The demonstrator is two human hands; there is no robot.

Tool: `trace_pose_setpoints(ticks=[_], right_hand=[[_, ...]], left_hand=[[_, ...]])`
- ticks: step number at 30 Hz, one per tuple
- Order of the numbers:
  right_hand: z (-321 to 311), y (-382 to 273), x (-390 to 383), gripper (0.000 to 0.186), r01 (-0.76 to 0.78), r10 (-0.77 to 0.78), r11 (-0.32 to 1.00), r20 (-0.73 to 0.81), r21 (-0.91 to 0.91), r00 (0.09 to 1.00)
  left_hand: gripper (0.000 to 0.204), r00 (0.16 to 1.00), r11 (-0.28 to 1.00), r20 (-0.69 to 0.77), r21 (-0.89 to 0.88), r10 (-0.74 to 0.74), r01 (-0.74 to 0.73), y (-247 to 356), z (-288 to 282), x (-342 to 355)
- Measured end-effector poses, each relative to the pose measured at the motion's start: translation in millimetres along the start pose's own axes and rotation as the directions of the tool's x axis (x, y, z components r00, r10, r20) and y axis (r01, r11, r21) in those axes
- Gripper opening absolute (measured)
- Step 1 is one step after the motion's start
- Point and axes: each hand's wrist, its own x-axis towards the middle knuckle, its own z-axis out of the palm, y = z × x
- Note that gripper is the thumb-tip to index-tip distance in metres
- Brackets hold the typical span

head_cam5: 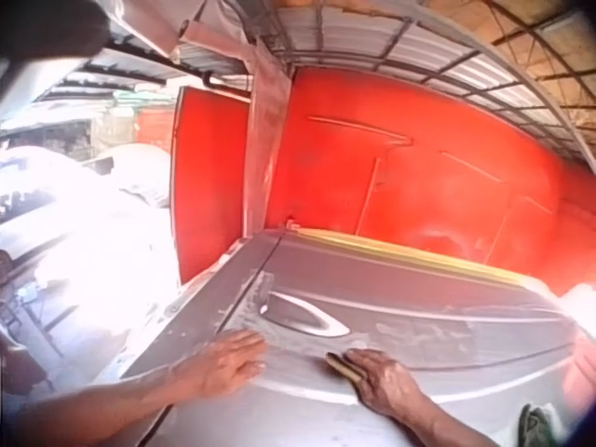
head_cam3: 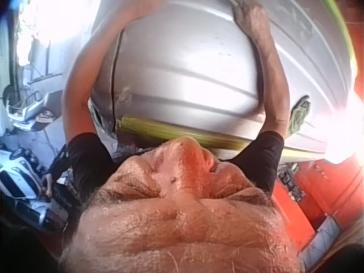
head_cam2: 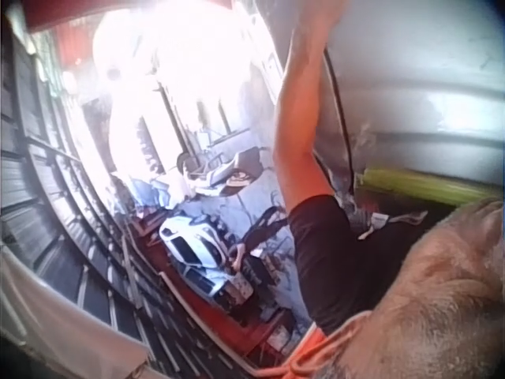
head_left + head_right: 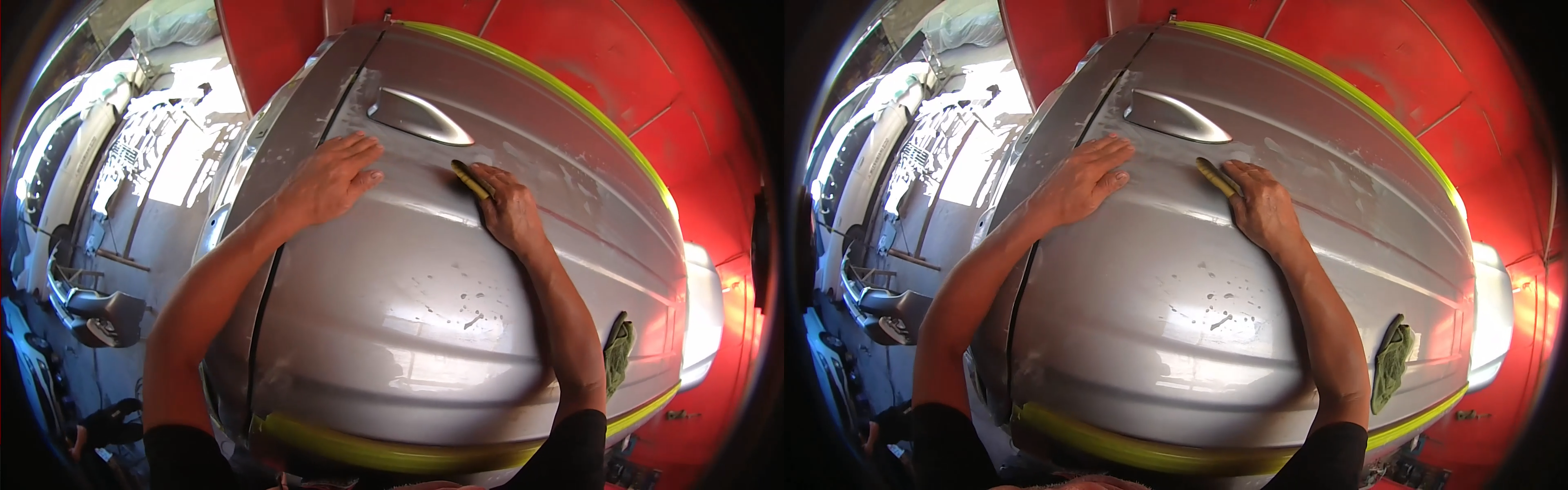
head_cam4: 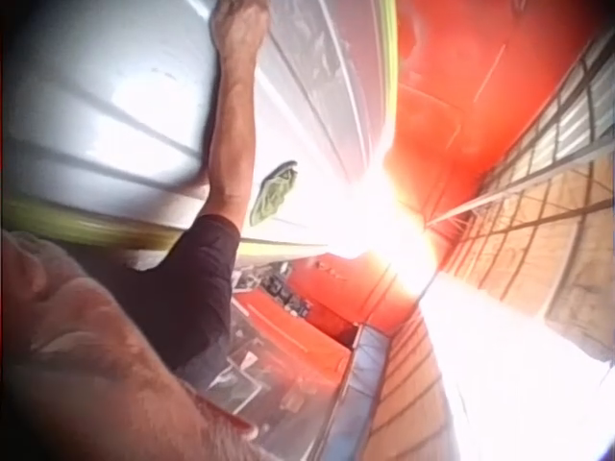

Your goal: Sanding the roof of a silver car using a sanding block and a bucket of water.

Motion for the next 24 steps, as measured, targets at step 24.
trace_pose_setpoints(ticks=[24], right_hand=[[5, 3, 26, 0.047, 0.085, -0.078, 0.969, 0.036, -0.231, 0.996]], left_hand=[[0.047, 0.991, 0.988, -0.079, 0.105, -0.106, 0.114, 0, -3, 0]])
